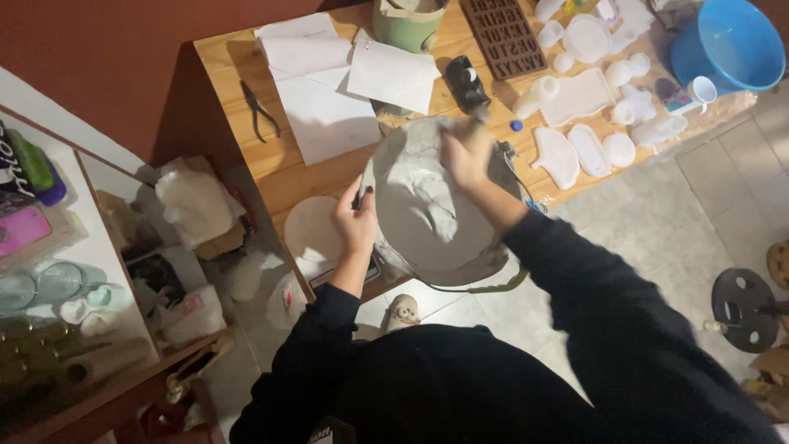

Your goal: Mixing a white substance in a large bucket by adding liquid from a mug and stirring with a trowel.

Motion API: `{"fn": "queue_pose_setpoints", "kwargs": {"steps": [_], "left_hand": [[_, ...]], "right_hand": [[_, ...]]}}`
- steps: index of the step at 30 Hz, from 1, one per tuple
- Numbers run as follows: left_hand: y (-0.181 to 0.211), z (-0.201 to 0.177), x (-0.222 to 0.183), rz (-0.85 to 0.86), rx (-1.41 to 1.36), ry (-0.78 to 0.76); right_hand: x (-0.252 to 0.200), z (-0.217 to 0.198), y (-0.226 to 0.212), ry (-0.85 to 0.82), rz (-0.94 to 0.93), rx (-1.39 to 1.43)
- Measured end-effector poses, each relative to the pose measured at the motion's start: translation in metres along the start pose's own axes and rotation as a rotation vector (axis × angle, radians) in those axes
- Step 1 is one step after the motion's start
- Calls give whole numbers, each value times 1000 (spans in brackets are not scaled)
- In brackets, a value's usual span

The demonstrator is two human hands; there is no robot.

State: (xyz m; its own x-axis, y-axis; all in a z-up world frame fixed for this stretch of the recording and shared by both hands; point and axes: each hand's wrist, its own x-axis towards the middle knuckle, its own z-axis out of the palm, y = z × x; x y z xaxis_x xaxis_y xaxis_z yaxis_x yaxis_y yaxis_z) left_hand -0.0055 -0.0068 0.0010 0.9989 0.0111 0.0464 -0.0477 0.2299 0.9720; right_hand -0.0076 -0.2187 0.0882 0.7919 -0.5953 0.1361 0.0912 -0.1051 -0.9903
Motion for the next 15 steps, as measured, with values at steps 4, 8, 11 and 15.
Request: {"fn": "queue_pose_setpoints", "kwargs": {"steps": [4, 8, 11, 15], "left_hand": [[-2, 0, -1, 3, -23, -30], [0, 1, -3, -23, 4, -4], [12, 0, 1, -31, 44, -13], [3, -2, -2, 38, 110, 20]], "right_hand": [[22, 50, 37, -22, -379, -249], [-19, 22, 36, -162, -172, -248], [-41, -33, 20, -160, 1, -66], [-20, -11, 0, -207, 25, -62]]}}
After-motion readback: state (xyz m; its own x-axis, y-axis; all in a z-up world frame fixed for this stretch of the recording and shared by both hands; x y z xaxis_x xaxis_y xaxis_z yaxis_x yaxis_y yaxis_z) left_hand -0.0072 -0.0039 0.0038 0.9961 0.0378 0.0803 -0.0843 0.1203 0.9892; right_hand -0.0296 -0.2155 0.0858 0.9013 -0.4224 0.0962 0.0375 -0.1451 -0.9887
